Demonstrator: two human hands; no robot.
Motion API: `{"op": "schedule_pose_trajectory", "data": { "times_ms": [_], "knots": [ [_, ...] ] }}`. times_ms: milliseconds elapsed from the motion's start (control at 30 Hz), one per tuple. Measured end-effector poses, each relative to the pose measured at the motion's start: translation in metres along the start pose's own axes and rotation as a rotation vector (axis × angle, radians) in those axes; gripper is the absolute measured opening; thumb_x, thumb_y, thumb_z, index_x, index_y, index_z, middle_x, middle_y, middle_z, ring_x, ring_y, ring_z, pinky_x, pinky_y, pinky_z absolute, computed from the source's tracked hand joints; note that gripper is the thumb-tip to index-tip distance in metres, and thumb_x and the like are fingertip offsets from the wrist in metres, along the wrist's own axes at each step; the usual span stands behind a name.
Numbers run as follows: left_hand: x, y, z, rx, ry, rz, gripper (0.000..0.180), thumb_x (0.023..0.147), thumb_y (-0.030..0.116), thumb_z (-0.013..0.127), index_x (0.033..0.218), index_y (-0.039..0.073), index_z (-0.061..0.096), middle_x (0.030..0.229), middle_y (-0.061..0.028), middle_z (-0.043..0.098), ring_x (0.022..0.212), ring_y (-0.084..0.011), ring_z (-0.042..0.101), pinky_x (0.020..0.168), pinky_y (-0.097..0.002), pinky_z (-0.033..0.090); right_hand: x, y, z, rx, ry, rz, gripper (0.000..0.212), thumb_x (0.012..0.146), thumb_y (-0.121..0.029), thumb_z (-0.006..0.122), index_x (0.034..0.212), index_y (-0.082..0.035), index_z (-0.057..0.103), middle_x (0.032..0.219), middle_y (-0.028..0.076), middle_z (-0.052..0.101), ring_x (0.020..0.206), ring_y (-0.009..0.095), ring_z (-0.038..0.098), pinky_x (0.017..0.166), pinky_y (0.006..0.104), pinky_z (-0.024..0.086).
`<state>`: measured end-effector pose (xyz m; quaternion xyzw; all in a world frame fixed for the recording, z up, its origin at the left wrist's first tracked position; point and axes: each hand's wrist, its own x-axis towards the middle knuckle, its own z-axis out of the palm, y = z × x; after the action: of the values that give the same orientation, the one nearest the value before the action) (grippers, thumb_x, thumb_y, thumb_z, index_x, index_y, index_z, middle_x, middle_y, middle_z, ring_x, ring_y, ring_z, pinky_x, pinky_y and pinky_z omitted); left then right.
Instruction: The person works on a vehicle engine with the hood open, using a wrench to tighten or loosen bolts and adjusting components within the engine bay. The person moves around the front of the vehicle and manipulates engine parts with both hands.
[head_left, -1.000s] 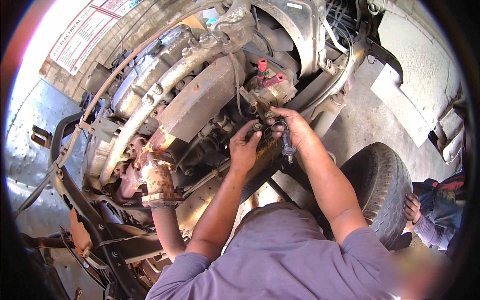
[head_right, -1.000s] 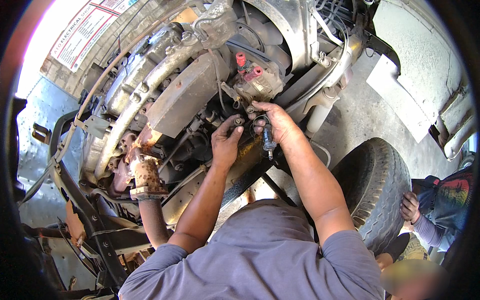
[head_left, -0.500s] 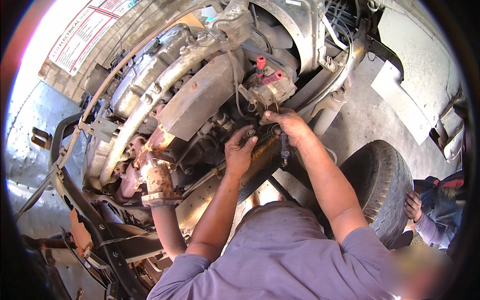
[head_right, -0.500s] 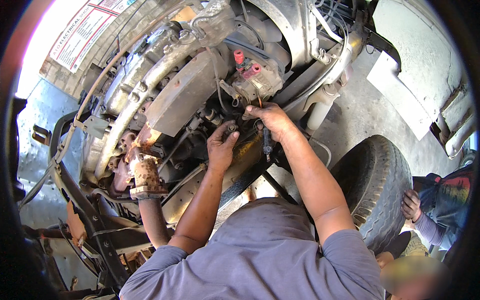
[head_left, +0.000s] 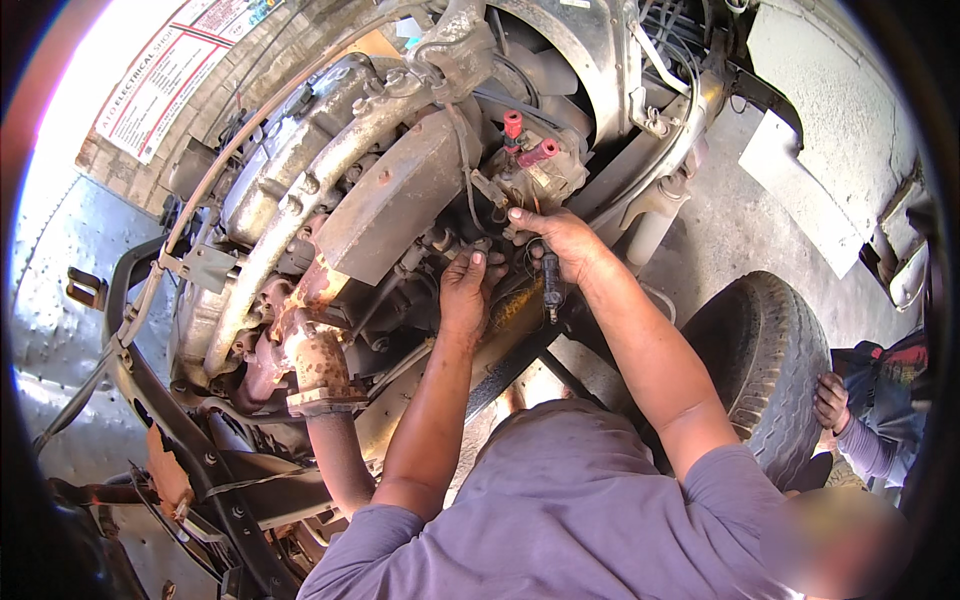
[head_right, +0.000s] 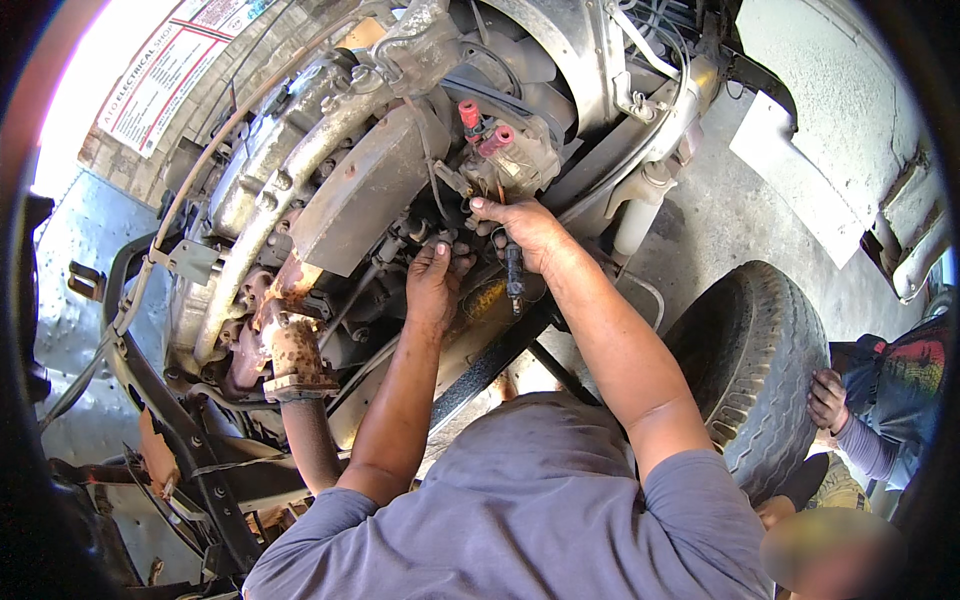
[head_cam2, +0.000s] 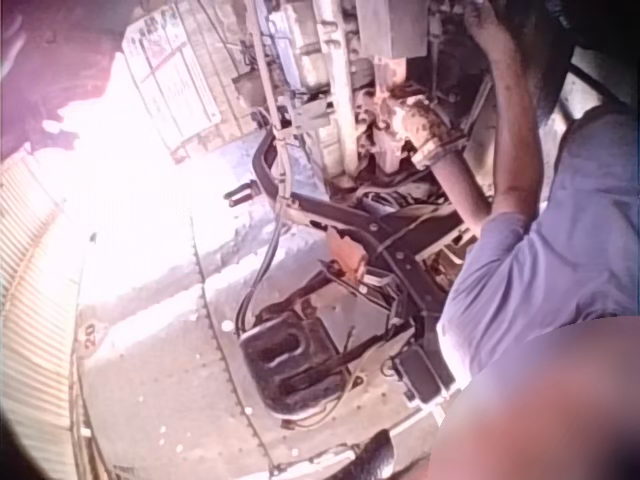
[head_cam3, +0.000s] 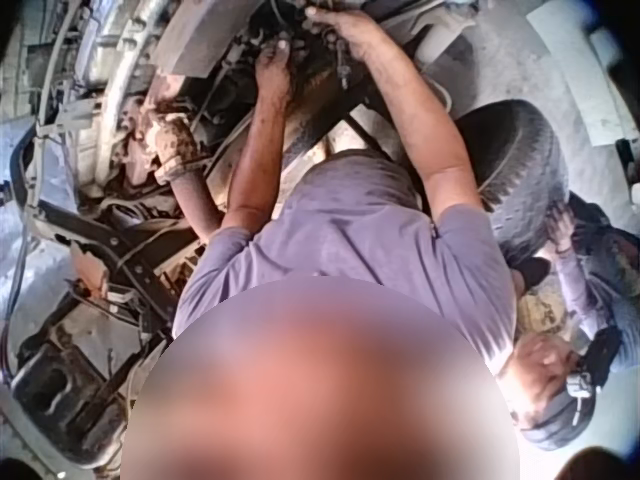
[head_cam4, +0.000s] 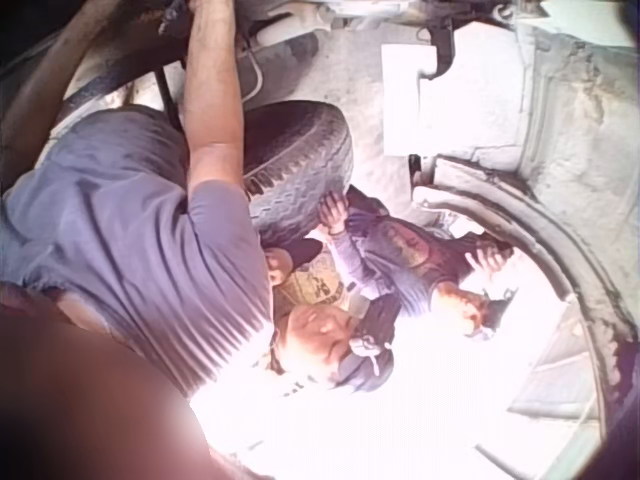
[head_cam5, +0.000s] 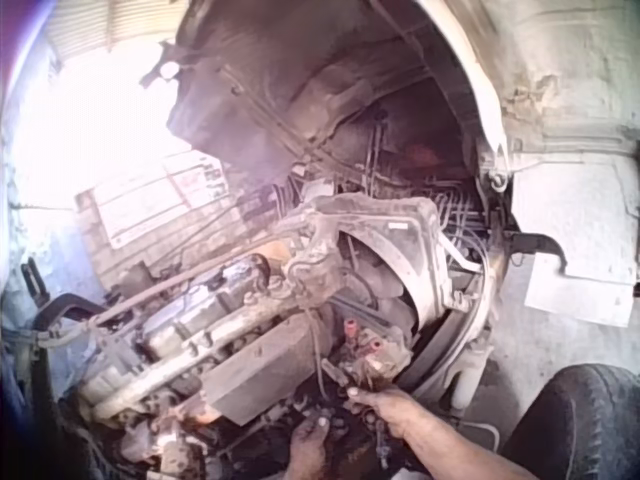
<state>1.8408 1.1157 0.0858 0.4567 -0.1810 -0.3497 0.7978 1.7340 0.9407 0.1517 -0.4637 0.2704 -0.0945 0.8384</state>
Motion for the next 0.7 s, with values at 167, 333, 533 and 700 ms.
{"op": "schedule_pose_trajectory", "data": {
  "times_ms": [167, 333, 533, 700],
  "knots": [
    [-0.001, 0.000, 0.005, 0.034, -0.004, -0.010, 0.025, 0.108, 0.021, 0.067, 0.125, 0.003, 0.068, 0.105, -0.0060, 0.074, 0.094, -0.0153, 0.068, 0.089, -0.0301, 0.057, -0.001, 0.000, -0.003, 0.072, 0.000, 0.053, 0.033, 0.089, -0.040, 0.088, 0.105, -0.014, 0.075, 0.088, 0.000, 0.067, 0.066, 0.011, 0.050, 0.060, 0.0283, 0.042],
    [-0.001, 0.001, 0.009, 0.021, -0.009, -0.018, 0.025, 0.107, 0.019, 0.068, 0.126, 0.003, 0.068, 0.105, -0.0053, 0.074, 0.093, -0.0155, 0.068, 0.089, -0.0309, 0.057, -0.001, -0.001, -0.004, 0.070, 0.011, 0.064, 0.033, 0.090, -0.041, 0.087, 0.104, -0.013, 0.075, 0.088, 0.000, 0.068, 0.064, 0.010, 0.050, 0.058, 0.0274, 0.042],
    [-0.002, 0.000, 0.011, 0.110, -0.104, 0.053, 0.031, 0.101, 0.016, 0.076, 0.128, 0.003, 0.069, 0.114, -0.0051, 0.075, 0.106, -0.0156, 0.068, 0.098, -0.0326, 0.055, -0.002, 0.002, -0.012, 0.146, -0.052, 0.080, 0.027, 0.097, -0.036, 0.080, 0.104, -0.012, 0.073, 0.091, 0.002, 0.073, 0.061, 0.009, 0.051, 0.056, 0.0275, 0.045],
    [-0.006, -0.002, 0.012, 0.221, -0.187, 0.098, 0.035, 0.099, 0.013, 0.078, 0.131, 0.001, 0.068, 0.118, -0.0039, 0.074, 0.110, -0.0137, 0.066, 0.102, -0.0302, 0.052, -0.004, 0.005, -0.020, 0.167, -0.051, 0.097, 0.023, 0.099, -0.033, 0.078, 0.105, -0.012, 0.073, 0.092, 0.002, 0.074, 0.062, 0.009, 0.052, 0.056, 0.0278, 0.046]
  ]
}}
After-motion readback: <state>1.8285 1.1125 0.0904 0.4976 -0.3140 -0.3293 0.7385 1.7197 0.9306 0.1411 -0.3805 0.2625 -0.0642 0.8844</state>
